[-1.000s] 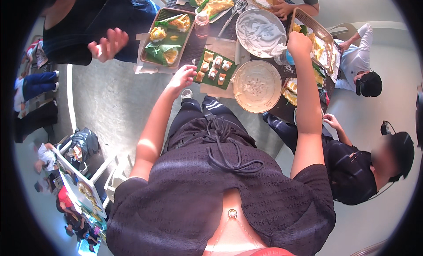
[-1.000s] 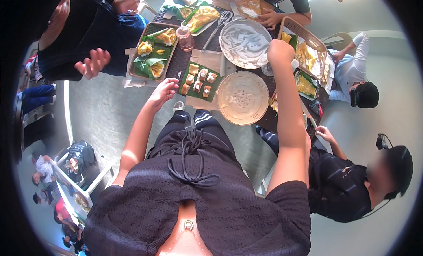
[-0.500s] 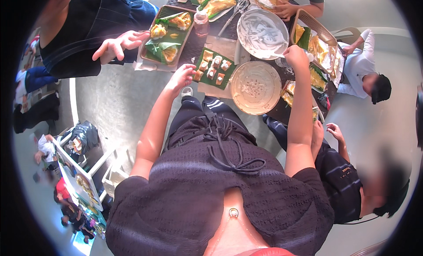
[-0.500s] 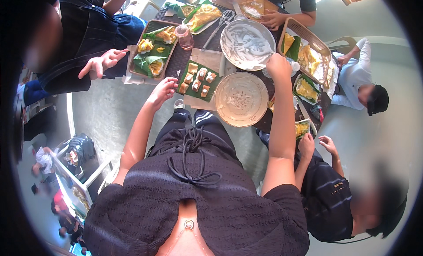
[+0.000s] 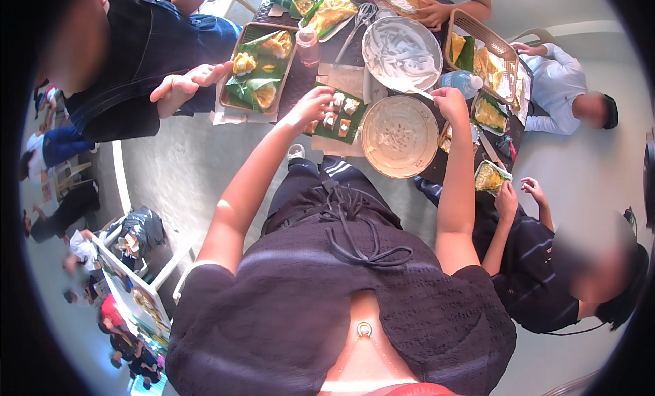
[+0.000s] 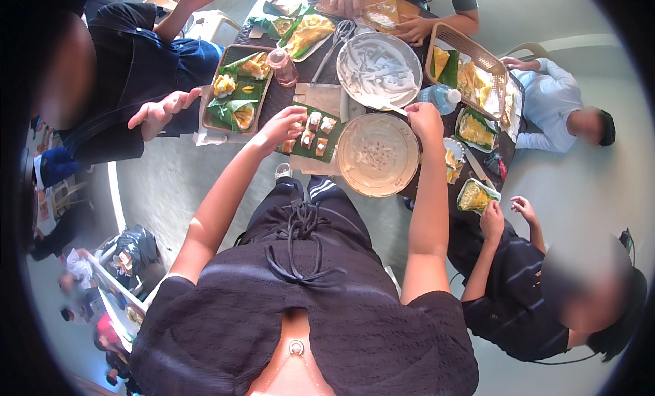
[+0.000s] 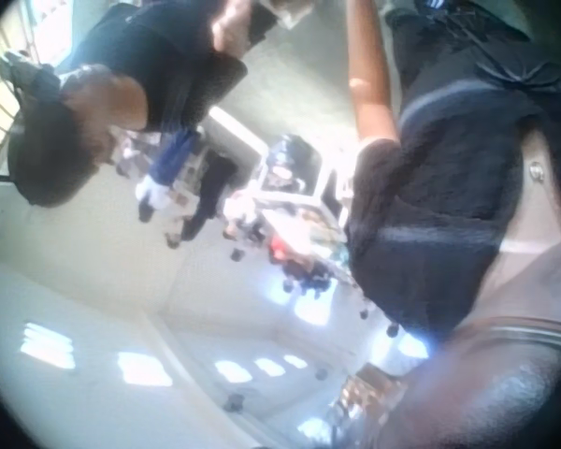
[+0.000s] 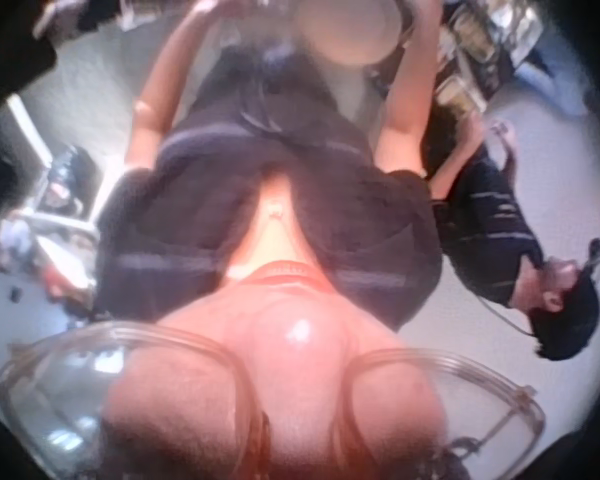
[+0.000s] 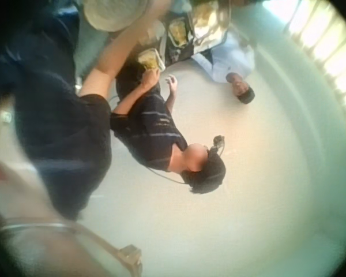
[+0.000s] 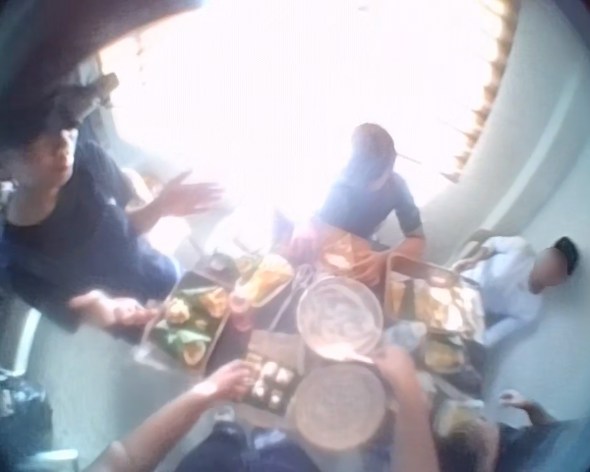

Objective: The person assembles small food items on banana leaves by placing a white creamy topping onto each piece using a spoon. They handle the leaves and food pieces, arranging them on a tray while others work nearby.

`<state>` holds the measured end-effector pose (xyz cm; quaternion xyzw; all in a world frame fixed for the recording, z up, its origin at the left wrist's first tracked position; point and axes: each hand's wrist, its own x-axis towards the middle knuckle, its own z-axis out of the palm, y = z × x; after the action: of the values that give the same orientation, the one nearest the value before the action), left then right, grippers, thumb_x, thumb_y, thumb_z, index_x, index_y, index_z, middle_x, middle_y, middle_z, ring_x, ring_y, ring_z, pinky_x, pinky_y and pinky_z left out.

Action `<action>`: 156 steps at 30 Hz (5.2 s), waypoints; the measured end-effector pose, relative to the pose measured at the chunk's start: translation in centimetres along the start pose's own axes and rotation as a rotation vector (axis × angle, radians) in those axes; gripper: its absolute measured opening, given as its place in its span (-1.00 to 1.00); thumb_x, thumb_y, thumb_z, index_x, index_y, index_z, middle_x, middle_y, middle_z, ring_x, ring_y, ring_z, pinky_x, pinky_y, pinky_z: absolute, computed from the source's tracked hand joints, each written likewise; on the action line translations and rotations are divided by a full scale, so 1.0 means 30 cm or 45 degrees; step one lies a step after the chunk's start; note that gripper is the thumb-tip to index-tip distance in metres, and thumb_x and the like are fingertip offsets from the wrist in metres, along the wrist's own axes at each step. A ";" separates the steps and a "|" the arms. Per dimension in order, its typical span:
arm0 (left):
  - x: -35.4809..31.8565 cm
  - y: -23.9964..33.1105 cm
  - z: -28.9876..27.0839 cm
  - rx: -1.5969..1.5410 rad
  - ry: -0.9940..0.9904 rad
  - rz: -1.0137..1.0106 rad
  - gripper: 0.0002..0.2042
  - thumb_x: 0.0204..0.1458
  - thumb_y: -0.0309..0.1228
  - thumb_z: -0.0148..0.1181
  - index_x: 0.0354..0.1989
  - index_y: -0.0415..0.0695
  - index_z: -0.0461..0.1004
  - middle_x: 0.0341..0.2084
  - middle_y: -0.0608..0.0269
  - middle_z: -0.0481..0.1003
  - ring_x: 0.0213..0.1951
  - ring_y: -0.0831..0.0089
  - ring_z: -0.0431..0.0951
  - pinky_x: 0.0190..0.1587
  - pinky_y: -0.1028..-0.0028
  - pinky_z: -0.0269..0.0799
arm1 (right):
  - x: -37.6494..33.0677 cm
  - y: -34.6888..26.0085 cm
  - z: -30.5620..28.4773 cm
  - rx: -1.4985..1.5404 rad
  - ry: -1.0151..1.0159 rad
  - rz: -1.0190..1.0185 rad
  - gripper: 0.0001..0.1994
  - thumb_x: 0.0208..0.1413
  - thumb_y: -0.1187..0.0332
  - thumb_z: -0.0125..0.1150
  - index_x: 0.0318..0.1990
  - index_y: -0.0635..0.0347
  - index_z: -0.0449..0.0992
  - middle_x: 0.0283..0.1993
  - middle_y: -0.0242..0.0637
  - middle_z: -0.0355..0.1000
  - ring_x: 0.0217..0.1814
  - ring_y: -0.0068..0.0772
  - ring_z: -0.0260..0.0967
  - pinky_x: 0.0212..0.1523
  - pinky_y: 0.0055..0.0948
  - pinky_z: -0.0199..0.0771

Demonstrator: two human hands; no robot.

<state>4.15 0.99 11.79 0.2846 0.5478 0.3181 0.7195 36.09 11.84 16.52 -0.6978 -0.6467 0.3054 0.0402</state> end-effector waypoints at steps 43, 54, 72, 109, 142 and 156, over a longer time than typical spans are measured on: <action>-0.251 -0.076 -0.300 -0.507 0.159 -0.025 -0.67 -0.05 -0.34 -0.06 -0.06 -0.01 0.19 -0.15 0.32 0.33 -0.14 0.47 0.33 -0.13 0.46 0.21 | -0.176 0.082 0.236 0.887 0.129 0.139 -0.81 -0.10 0.52 0.02 -0.27 0.27 0.45 -0.47 -0.39 0.40 -0.55 -0.68 0.26 -0.60 -0.70 0.13; -0.267 -0.123 -0.413 -0.443 0.140 -0.095 -0.71 -0.05 -0.37 -0.09 -0.10 -0.03 0.20 -0.18 0.35 0.35 -0.17 0.48 0.34 -0.14 0.48 0.22 | -0.539 -0.117 0.320 1.321 -0.095 0.035 -0.67 -0.03 0.51 -0.04 -0.04 0.25 0.30 -0.52 -0.54 0.22 -0.64 -0.82 -0.07 -0.65 -0.81 -0.08; -0.370 -0.237 -0.539 -0.521 0.190 -0.025 -0.77 -0.02 -0.36 -0.14 -0.15 -0.06 0.24 -0.23 0.34 0.35 -0.19 0.48 0.34 -0.17 0.49 0.22 | -0.556 -0.356 0.512 -0.282 0.361 -0.483 -0.75 -0.09 0.51 -0.09 -0.23 0.02 0.39 -0.40 -0.23 0.30 -0.38 -0.15 0.31 -0.37 -0.26 0.29; -0.423 -0.329 -0.396 -0.782 0.487 0.050 -0.78 0.01 -0.33 -0.18 -0.16 -0.06 0.25 -0.22 0.33 0.35 -0.20 0.48 0.36 -0.19 0.50 0.25 | -0.181 -0.522 0.300 -0.585 -0.082 -0.639 -0.87 -0.24 0.37 0.04 -0.49 0.03 0.52 -0.43 -0.19 0.41 -0.32 -0.22 0.35 -0.29 -0.33 0.33; -0.415 -0.290 -0.393 -0.748 0.530 -0.039 -0.79 0.01 -0.35 -0.16 -0.16 -0.06 0.25 -0.23 0.34 0.36 -0.22 0.51 0.37 -0.21 0.53 0.25 | -0.310 -0.567 0.283 -0.866 0.085 -0.940 -0.85 -0.25 0.47 -0.02 -0.49 0.09 0.48 -0.46 -0.26 0.39 -0.42 -0.28 0.38 -0.39 -0.37 0.35; -0.406 -0.294 -0.406 -0.800 0.527 -0.051 -0.74 -0.01 -0.26 -0.12 -0.16 -0.07 0.28 -0.21 0.33 0.36 -0.19 0.49 0.36 -0.15 0.51 0.21 | -0.310 -0.567 0.300 -0.810 0.105 -1.015 -0.83 -0.25 0.49 -0.01 -0.46 0.07 0.49 -0.46 -0.27 0.38 -0.42 -0.30 0.38 -0.39 -0.40 0.34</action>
<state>-8.76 -13.26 9.60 -0.0311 0.5629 0.5073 0.6518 17.08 2.88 20.39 -0.3859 -0.9215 0.0267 -0.0354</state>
